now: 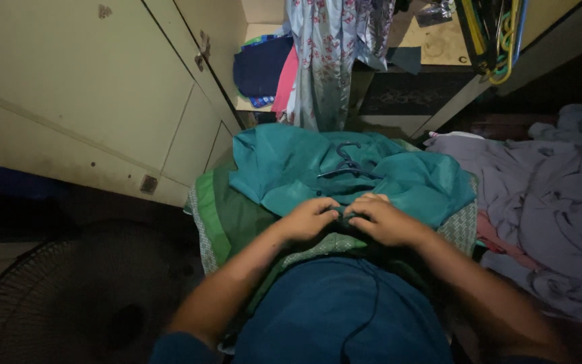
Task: The recorder puts a teal shirt on a hanger and buttons it up.
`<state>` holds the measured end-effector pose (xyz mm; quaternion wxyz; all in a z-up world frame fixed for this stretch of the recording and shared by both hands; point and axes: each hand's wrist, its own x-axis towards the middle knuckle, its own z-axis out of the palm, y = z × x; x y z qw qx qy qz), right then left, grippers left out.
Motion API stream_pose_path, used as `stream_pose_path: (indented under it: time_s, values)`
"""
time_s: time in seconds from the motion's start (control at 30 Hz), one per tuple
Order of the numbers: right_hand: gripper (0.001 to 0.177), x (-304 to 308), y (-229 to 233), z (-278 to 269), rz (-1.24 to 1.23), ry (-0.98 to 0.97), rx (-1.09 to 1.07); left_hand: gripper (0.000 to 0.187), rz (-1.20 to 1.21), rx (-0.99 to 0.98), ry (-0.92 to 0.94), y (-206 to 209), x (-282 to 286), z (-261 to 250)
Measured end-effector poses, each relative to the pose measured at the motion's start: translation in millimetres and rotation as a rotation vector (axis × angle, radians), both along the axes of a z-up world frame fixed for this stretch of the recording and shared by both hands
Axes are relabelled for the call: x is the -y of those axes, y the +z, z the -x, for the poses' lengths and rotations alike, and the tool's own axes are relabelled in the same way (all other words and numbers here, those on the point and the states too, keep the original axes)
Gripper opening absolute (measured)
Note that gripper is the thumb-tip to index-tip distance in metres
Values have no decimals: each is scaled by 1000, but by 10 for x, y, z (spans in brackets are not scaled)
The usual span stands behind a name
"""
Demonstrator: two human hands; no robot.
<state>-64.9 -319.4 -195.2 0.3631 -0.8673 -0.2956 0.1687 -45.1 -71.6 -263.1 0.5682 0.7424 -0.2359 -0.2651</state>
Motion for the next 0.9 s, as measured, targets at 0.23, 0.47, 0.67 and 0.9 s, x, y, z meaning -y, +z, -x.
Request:
stream_pose_path:
  time_s: [0.23, 0.47, 0.67, 0.9]
  values:
    - [24, 3, -95, -10, -67, -59, 65, 23, 105, -142, -54, -169, 22, -11]
    - [21, -76, -41, 15, -86, -95, 108, 22, 235, -319, -124, -413, -14, -13]
    - [19, -124, 2, 45, -67, -137, 172, 22, 234, -430, -100, -304, -25, -17]
    - [19, -140, 39, 44, -67, -127, 186, 22, 332, -494, -80, -519, -16, 19]
